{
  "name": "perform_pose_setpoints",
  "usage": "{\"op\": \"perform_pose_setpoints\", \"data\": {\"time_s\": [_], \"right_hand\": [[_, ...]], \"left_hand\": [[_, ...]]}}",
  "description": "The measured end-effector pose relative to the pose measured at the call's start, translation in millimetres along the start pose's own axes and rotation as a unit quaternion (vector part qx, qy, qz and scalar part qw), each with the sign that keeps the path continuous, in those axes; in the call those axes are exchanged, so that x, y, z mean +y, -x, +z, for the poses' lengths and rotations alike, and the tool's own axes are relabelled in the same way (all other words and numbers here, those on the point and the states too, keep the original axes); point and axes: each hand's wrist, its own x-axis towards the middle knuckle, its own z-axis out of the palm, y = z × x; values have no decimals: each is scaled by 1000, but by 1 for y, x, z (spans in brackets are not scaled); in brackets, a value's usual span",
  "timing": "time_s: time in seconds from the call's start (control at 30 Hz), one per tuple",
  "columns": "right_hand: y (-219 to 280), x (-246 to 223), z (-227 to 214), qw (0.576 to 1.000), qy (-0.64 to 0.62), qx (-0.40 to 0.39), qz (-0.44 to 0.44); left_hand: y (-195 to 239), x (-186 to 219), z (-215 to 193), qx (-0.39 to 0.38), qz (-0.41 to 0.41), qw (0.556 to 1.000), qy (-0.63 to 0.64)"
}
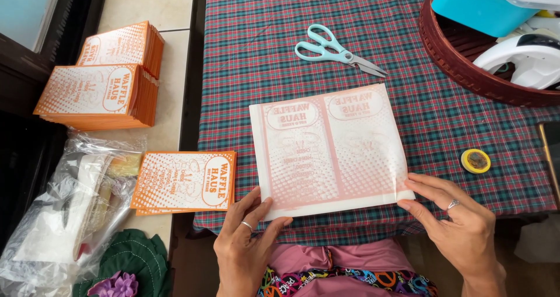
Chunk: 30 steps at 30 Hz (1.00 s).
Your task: Folding the bottom edges of paper bags and securing them with tape.
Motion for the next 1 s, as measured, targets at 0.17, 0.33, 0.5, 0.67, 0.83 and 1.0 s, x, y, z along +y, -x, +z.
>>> {"op": "perform_pose_setpoints", "data": {"time_s": [0.17,0.33,0.5,0.67,0.83,1.0], "right_hand": [[-3,0,-1,1000,6,-1,-11],[2,4,-1,1000,9,-10,-6],[7,9,-1,999,10,-23,-19],[4,5,2,1000,16,-13,-20],[-2,-3,0,999,18,3,-27],[-3,2,2,999,20,6,-32]], "left_hand": [[-4,1,-2,-4,3,1000,-13],[-5,0,-4,-7,7,1000,-25],[-3,1,-2,-3,12,1000,-13],[0,-2,0,10,21,999,-23],[-1,-2,-2,-8,24,1000,9],[-1,1,-2,-5,43,999,4]]}}
